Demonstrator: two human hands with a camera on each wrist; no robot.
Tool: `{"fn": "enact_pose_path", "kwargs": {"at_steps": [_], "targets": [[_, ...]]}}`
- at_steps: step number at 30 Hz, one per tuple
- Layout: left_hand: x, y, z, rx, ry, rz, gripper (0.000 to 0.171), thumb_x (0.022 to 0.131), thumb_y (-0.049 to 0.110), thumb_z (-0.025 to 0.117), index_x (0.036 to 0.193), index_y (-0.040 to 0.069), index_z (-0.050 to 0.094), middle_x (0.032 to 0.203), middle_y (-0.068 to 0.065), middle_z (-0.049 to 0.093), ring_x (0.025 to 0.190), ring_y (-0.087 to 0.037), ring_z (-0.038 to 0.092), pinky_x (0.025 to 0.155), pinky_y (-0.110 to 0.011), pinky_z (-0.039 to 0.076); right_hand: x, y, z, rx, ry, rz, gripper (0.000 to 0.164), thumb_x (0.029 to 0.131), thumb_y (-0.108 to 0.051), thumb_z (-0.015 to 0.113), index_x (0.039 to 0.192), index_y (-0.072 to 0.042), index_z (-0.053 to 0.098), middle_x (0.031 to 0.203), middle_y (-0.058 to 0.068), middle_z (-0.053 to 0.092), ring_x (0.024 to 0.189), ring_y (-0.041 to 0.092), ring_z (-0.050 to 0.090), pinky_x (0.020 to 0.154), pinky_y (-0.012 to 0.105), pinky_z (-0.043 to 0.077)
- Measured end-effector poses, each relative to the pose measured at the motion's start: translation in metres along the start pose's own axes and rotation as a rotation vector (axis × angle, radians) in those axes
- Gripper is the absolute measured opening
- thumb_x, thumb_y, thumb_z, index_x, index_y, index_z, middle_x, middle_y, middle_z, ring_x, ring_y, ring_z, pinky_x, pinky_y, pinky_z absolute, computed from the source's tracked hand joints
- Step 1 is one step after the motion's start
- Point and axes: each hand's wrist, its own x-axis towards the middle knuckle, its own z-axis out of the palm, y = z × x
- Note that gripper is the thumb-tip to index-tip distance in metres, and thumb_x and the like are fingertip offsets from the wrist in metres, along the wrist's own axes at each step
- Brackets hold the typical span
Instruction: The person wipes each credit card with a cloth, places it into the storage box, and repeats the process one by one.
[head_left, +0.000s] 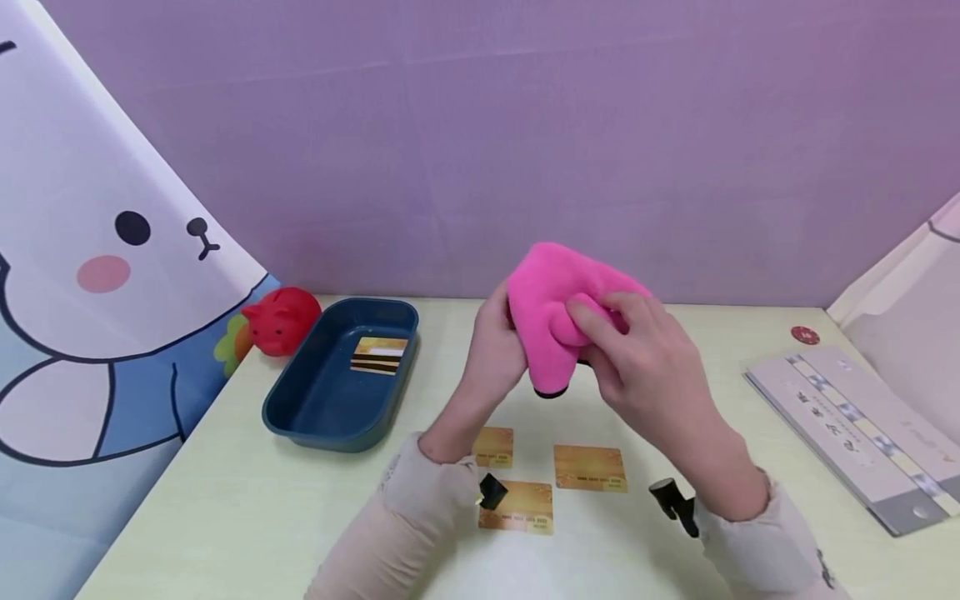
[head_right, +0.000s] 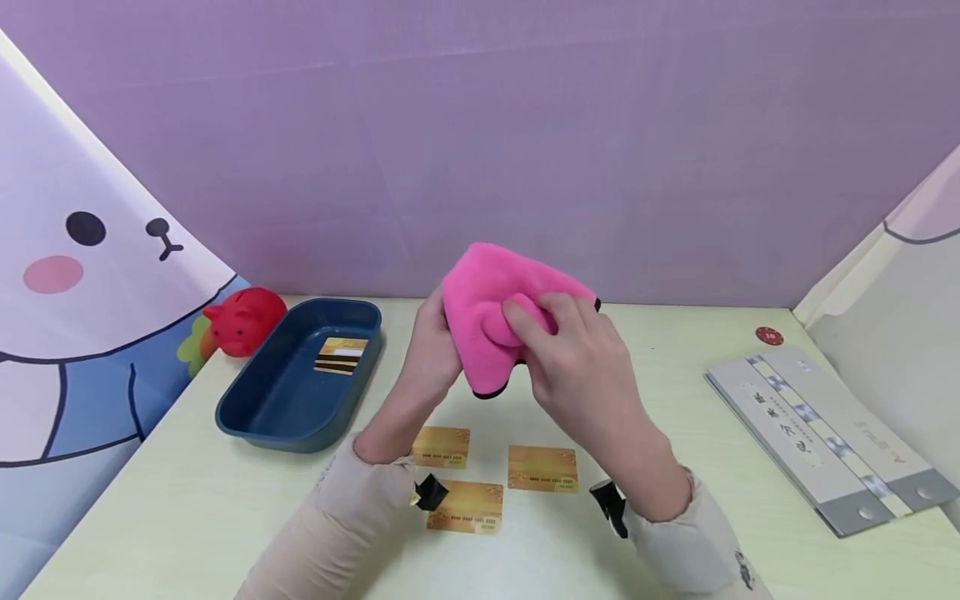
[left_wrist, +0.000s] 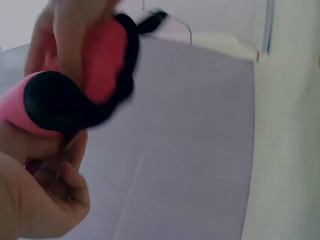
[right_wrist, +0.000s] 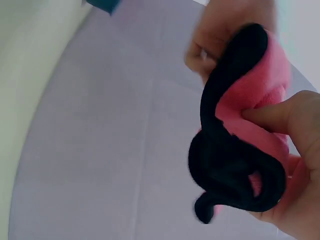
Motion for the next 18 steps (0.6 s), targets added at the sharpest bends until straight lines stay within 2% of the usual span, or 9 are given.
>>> {"fn": "enact_pose_path", "kwargs": {"at_steps": [2, 6, 10, 12, 16, 18], "targets": [[-0.002, 0.002, 0.002, -0.042, -0.008, -0.003, 0.033, 0.094, -0.002, 0.06, 0.127, 0.001, 0.058, 0.106, -0.016, 0.063, 0.089, -0.013, 0.057, 0.08, -0.025, 0.05, -0.001, -0.003, 0.003, -0.003, -0.005, 0.017, 0.037, 0.084, -0.011, 0.078, 0.12, -0.01, 0.071, 0.104, 0.022, 0.063, 0.087, 0.04, 0.06, 0.073, 0.05, 0.053], [-0.002, 0.004, 0.003, -0.056, -0.009, -0.024, 0.038, 0.094, -0.005, 0.059, 0.131, 0.002, 0.057, 0.104, -0.016, 0.065, 0.086, -0.014, 0.058, 0.077, -0.024, 0.05, -0.002, -0.003, 0.004, -0.004, -0.011, 0.079, 0.039, 0.082, -0.01, 0.081, 0.12, -0.01, 0.072, 0.107, 0.022, 0.065, 0.086, 0.041, 0.061, 0.071, 0.051, 0.054], [-0.001, 0.005, 0.003, -0.021, -0.019, -0.029, 0.036, 0.093, -0.011, 0.053, 0.128, 0.001, 0.058, 0.101, -0.019, 0.069, 0.081, -0.015, 0.057, 0.073, -0.024, 0.048, -0.003, 0.0, 0.001, -0.021, -0.032, 0.133, 0.037, 0.082, -0.009, 0.08, 0.119, -0.011, 0.072, 0.108, 0.022, 0.066, 0.089, 0.041, 0.061, 0.067, 0.054, 0.055], [0.001, 0.005, 0.003, -0.009, -0.029, -0.029, 0.034, 0.093, -0.013, 0.053, 0.124, 0.001, 0.059, 0.101, -0.021, 0.071, 0.08, -0.015, 0.059, 0.073, -0.024, 0.052, -0.003, 0.002, -0.002, -0.036, -0.047, 0.168, 0.037, 0.083, -0.009, 0.078, 0.12, -0.011, 0.071, 0.109, 0.022, 0.066, 0.091, 0.041, 0.061, 0.064, 0.055, 0.055], [0.004, 0.004, 0.0, 0.009, -0.068, -0.014, 0.027, 0.095, -0.007, 0.058, 0.12, 0.002, 0.06, 0.098, -0.02, 0.072, 0.078, -0.015, 0.065, 0.072, -0.026, 0.056, -0.004, 0.006, -0.007, -0.064, -0.077, 0.247, 0.039, 0.085, -0.009, 0.076, 0.123, -0.009, 0.069, 0.107, 0.022, 0.065, 0.092, 0.04, 0.061, 0.06, 0.058, 0.054], [0.005, 0.005, -0.004, 0.029, -0.082, 0.005, 0.026, 0.095, -0.002, 0.062, 0.121, 0.004, 0.061, 0.094, -0.019, 0.071, 0.073, -0.015, 0.063, 0.068, -0.024, 0.053, -0.003, 0.008, -0.01, -0.077, -0.087, 0.28, 0.039, 0.085, -0.008, 0.075, 0.124, -0.008, 0.069, 0.105, 0.022, 0.064, 0.093, 0.04, 0.06, 0.059, 0.059, 0.053]]}}
